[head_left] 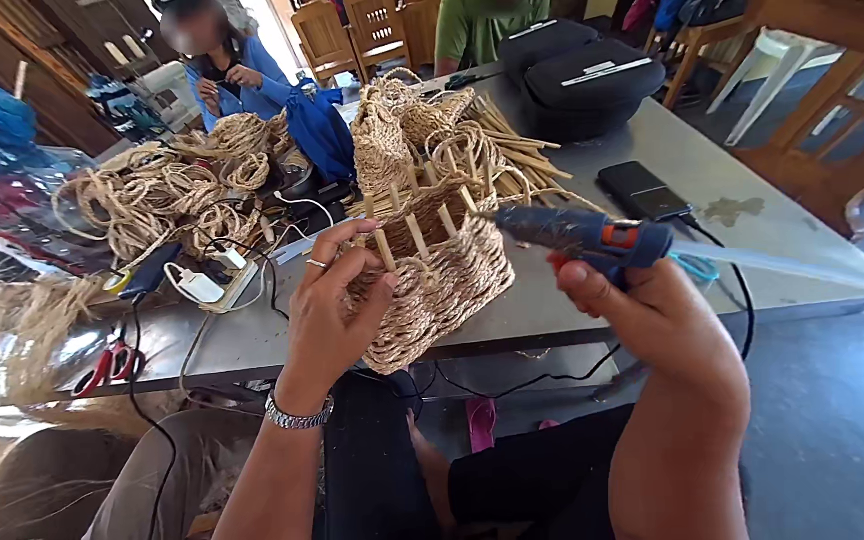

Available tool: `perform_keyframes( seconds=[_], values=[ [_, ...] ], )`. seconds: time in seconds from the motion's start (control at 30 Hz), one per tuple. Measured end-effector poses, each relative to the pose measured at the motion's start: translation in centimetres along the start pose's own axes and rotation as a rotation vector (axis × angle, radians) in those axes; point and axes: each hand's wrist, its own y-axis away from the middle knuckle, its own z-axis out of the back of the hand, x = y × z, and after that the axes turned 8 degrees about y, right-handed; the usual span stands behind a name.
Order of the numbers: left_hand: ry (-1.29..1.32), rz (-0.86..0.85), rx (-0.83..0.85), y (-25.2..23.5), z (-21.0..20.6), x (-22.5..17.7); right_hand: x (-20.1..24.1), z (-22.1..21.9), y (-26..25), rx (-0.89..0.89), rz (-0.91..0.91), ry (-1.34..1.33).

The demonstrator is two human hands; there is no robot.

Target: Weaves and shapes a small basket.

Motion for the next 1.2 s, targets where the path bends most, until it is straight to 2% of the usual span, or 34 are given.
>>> perform_keyframes(
  seconds=[0.1, 0.17, 0.27, 0.5, 0.7, 0.77, 0.9, 1.0, 1.07, 1.2],
  values=[
    [-0.047, 0.014, -0.048, 0.1, -0.6, -0.1, -0.6, 2.6, 0.8, -0.059, -0.123, 0.264],
    [-0.055, 0.019, -0.056, 0.1, -0.3, 0.1, -1.2, 3.7, 1.4, -0.007, -0.21, 0.4],
    [-0.11, 0.078, -0.083, 0.7, 0.9, 0.8, -2.7, 3.5, 1.4, 0.068, -0.268, 0.461],
    [-0.245, 0.182, -0.179, 2.2, 3.2, 3.7, -4.0, -0.8, -1.0, 0.355, -0.32, 0.509],
    [-0.289, 0.192, -0.239, 2.5, 2.0, 3.5, -4.3, -4.4, -3.9, 0.414, -0.384, 0.728],
    [-0.296, 0.184, -0.258, 2.4, 1.8, 3.4, -2.9, -4.5, -4.4, 0.372, -0.345, 0.745],
    [-0.277, 0.164, -0.293, 2.5, 1.3, 3.6, 2.6, -6.8, -5.5, 0.066, -0.021, 0.588],
    [-0.268, 0.141, -0.311, 2.6, 1.2, 3.8, 6.1, -11.0, -6.2, 0.133, 0.139, 0.391],
    [-0.267, 0.135, -0.308, 2.6, 1.3, 3.9, 6.9, -13.7, -6.5, 0.184, 0.172, 0.407],
    [-0.27, 0.128, -0.314, 2.7, 1.3, 4.0, 6.5, -17.0, -7.0, 0.069, 0.192, 0.387]
  ],
)
